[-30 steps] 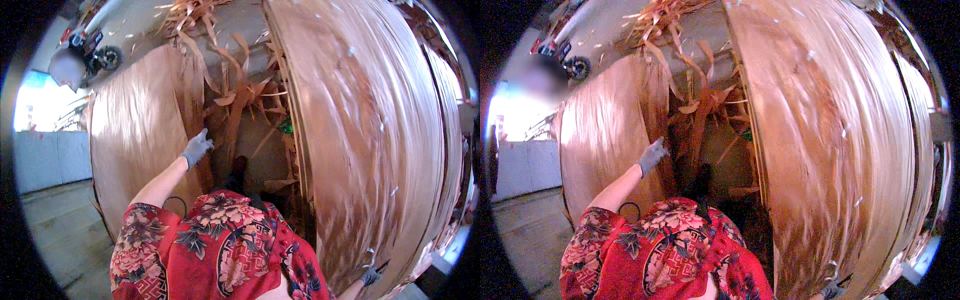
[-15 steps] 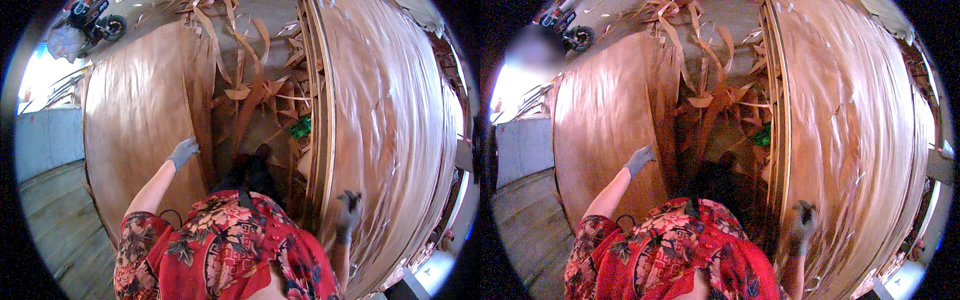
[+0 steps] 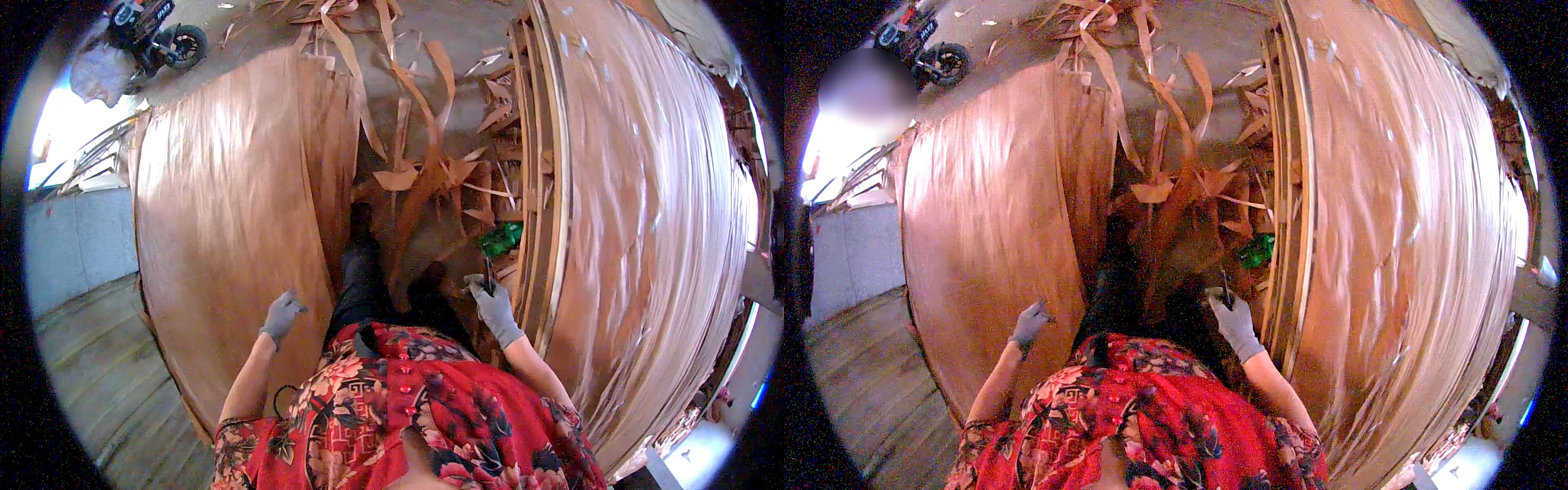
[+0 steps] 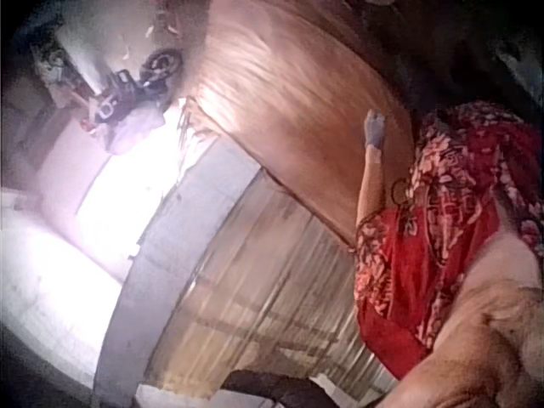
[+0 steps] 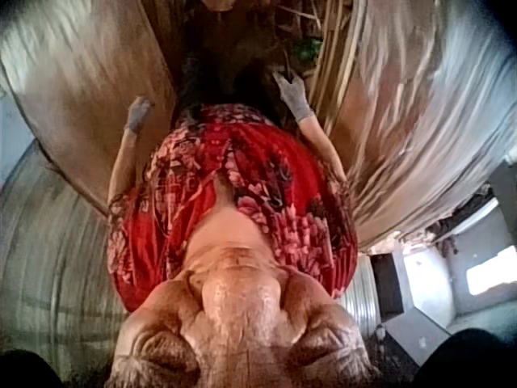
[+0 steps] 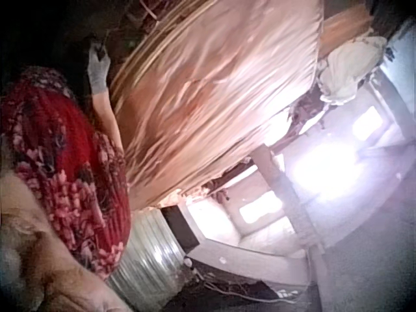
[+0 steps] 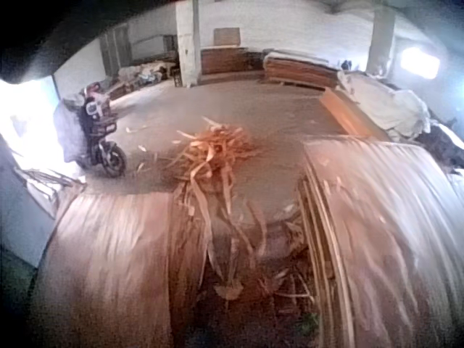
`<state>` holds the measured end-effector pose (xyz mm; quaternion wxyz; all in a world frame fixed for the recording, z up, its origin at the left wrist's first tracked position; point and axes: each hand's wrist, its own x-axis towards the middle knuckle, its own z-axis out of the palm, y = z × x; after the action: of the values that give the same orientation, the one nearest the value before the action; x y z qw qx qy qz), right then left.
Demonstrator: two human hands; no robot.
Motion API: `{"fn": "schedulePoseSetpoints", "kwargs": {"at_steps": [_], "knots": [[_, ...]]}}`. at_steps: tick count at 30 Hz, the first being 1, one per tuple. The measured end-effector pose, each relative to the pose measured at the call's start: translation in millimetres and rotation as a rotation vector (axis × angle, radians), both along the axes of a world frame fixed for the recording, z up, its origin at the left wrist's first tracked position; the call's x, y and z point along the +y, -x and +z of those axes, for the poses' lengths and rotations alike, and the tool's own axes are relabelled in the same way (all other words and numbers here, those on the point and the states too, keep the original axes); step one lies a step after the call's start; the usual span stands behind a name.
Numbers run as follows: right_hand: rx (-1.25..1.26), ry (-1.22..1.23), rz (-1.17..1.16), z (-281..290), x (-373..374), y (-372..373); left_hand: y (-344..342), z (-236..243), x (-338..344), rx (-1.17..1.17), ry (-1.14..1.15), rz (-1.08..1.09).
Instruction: The person uses a utility knife to carefully peel thin layers of wood veneer from a large curved wooden surface. They work methodically along the surface, removing strips of veneer and occasionally using a measuring tape to check dimensions. The peeled veneer strips accumulate on the floor.
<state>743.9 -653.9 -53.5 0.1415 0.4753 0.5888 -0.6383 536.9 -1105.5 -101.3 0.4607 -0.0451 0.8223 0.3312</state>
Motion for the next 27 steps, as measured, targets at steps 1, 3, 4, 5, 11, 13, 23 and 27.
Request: {"fn": "schedulePoseSetpoints", "kwargs": {"at_steps": [1,3,4,5,11,13,23,27], "knots": [[-0.010,0.053,-0.070,-5,3,7,7,-18,3,0.002,0.002,-0.053],[-0.015,0.153,-0.232,-22,5,20,46,-32,23,0.053,0.089,-0.274],[-0.093,-0.119,-0.117,-68,7,6,70,-28,54,0.095,0.162,-0.441],[-0.045,-0.004,-0.230,-71,7,23,82,-26,79,0.128,0.243,-0.591],[-0.169,-0.020,-0.308,-157,21,131,100,-144,111,0.553,-0.059,-1.095],[-0.090,0.096,-0.393,-233,21,138,100,-153,128,0.553,-0.088,-1.166],[-0.242,0.078,-0.599,-443,37,228,93,-152,191,0.426,-0.109,-0.876],[-0.171,0.074,-0.648,-490,14,238,101,-154,196,0.378,-0.107,-0.853]]}}
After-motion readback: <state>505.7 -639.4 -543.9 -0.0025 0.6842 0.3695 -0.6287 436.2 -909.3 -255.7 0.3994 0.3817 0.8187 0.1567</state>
